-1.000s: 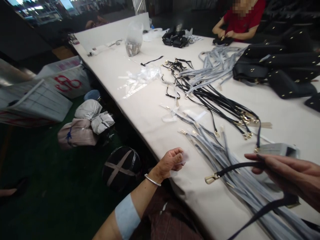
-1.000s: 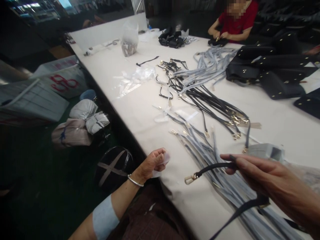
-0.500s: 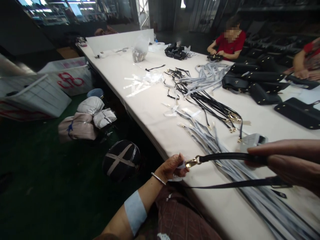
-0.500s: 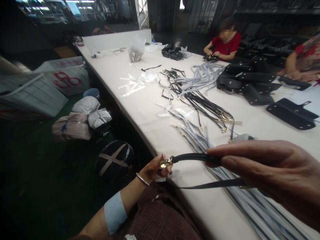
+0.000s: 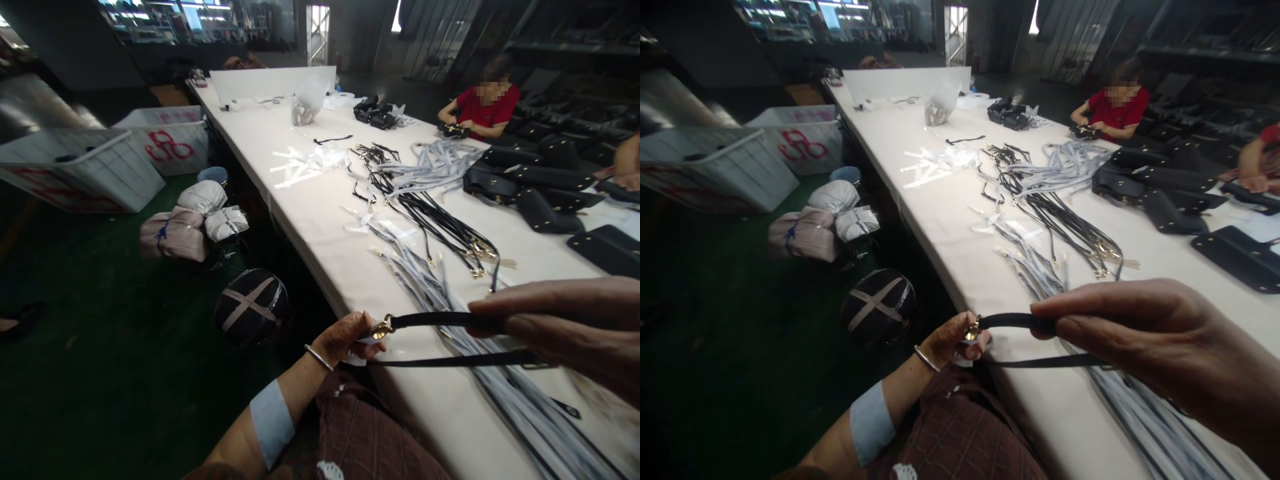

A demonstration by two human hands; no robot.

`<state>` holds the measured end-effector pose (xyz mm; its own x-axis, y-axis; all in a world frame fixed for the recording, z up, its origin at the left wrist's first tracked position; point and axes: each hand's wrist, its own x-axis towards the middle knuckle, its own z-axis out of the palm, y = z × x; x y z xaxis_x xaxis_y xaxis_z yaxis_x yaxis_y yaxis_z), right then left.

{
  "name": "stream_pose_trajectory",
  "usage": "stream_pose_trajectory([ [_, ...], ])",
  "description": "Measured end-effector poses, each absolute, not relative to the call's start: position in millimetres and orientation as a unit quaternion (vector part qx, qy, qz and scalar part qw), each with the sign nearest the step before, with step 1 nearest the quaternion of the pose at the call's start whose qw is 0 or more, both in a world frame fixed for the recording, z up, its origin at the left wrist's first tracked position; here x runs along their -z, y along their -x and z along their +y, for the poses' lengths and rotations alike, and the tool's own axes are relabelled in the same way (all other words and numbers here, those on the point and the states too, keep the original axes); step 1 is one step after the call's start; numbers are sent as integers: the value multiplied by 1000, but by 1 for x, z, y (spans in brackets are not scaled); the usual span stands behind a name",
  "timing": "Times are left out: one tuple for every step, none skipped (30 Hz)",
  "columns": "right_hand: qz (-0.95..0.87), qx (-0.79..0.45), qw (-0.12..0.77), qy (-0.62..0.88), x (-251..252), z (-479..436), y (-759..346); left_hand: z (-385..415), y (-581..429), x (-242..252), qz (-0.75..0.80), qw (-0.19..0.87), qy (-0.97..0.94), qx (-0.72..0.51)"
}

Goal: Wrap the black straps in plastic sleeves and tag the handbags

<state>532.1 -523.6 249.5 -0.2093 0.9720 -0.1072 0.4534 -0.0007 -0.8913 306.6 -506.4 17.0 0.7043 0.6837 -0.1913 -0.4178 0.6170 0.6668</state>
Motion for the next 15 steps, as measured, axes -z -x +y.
stream_pose_trajectory([
  [-637, -446, 293, 557, -249, -522, -528, -507, -305, -17, 216, 871, -306, -317],
  [-631, -453, 285, 561, -249, -521, -525, -508, -303, -17, 211, 870, -312, -318],
  [-629, -459, 277, 563, -248, -519, -521, -508, -302, -17, 205, 870, -318, -317],
  [-630, -462, 270, 562, -248, -517, -518, -509, -300, -17, 201, 869, -323, -315],
  [-633, -465, 264, 560, -247, -516, -515, -509, -298, -17, 199, 869, -326, -314],
  [-639, -467, 260, 554, -247, -514, -513, -509, -296, -17, 202, 869, -323, -316],
  [-641, -468, 258, 551, -246, -513, -510, -510, -295, -17, 209, 867, -316, -323],
  [-643, -468, 257, 549, -246, -512, -508, -510, -294, -17, 213, 866, -312, -327],
  [-644, -471, 257, 546, -246, -511, -506, -511, -293, -18, 215, 866, -311, -328],
  [-643, -474, 257, 545, -246, -510, -504, -511, -293, -18, 215, 867, -311, -325],
  [-642, -476, 258, 543, -247, -510, -502, -511, -293, -18, 213, 868, -311, -322],
  [-639, -478, 257, 544, -247, -510, -501, -512, -292, -19, 212, 870, -310, -321],
  [-638, -479, 257, 546, -247, -510, -500, -512, -292, -19, 212, 870, -307, -323],
  [-637, -480, 255, 546, -247, -510, -499, -513, -292, -20, 215, 869, -301, -330],
  [-635, -482, 251, 550, -247, -510, -499, -513, -293, -20, 218, 867, -296, -337],
])
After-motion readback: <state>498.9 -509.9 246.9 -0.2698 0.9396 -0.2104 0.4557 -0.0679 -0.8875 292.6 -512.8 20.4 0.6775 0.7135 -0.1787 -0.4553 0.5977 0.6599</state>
